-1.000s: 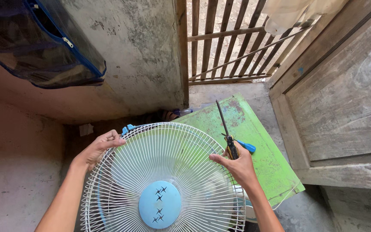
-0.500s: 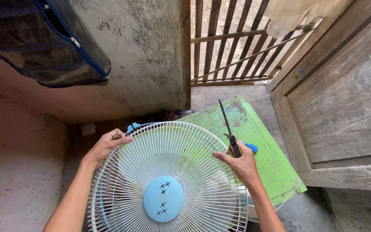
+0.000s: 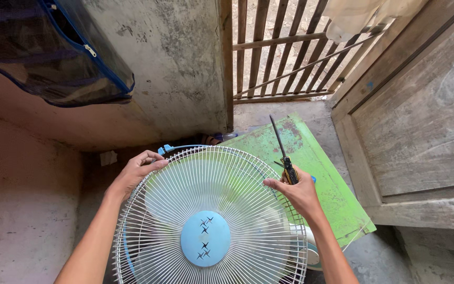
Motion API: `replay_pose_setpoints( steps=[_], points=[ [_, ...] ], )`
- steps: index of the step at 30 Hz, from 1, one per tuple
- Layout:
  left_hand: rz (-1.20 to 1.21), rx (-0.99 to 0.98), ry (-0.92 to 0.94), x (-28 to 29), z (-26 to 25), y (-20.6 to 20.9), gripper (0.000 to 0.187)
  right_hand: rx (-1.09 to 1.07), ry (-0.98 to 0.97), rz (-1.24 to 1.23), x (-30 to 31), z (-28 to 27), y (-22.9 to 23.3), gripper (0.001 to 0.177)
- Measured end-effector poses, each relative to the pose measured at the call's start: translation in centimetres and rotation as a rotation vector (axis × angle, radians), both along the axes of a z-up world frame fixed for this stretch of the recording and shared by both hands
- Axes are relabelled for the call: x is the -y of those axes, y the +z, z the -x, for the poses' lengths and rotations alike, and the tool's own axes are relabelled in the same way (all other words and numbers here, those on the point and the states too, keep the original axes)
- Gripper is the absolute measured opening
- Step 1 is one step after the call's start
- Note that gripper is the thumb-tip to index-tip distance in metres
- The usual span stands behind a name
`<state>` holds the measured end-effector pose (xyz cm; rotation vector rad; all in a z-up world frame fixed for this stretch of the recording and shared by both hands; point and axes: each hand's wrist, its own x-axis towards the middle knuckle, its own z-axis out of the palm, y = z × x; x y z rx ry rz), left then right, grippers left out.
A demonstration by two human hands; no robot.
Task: The person adjusts the front grill of a standing electric fan and uses a screwdriver to tighten a screw on the grill's mounting bracket. The fan remains on a green table throughout the clip.
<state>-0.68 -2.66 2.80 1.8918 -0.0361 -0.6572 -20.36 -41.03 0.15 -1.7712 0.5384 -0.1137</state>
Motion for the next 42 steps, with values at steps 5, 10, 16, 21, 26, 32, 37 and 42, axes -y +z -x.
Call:
replay_pose_setpoints(
  steps=[5,10,16,21,26,32,37,42],
  points=[
    [-0.025,-0.038,0.007,-0.3,-0.4,-0.8,0.042,0.033,-0.001,0.025,-0.2,0.3,0.3,0.045],
    [-0.07,-0.059,0.005,-0.4,-0.5,-1.1,0.05,0.021,-0.009,0.046,-0.6,0.6,0.5,0.046],
    [-0.124,-0.074,0.016,0.0,-0.6,-0.8,0.05,-0.052,-0.036,0.03,-0.6,0.4,0.3,0.046],
    [-0.018,-0.109,0.05,-0.4,-0.5,-1.4,0.046,-0.005,-0.07,0.024,0.3,0.8,-1.0,0.044],
    [0.038,0.063,0.118,-1.7,-0.9,-2.6,0.039,0.023,-0.066,-0.049,3.1,-0.1,-2.9,0.041],
    [0.008,0.151,0.135,-2.1,-1.6,-4.2,0.026,-0.199,0.104,-0.039,6.3,-6.8,-7.9,0.035],
    [0.051,0.247,0.137,-1.2,-2.1,-4.3,0.024,-0.48,0.362,-0.278,6.6,-9.9,-12.8,0.047],
    [-0.047,0.311,0.193,-0.9,-2.1,-3.5,0.026,-0.436,0.43,-0.636,7.0,-6.5,-14.2,0.052]
  ],
)
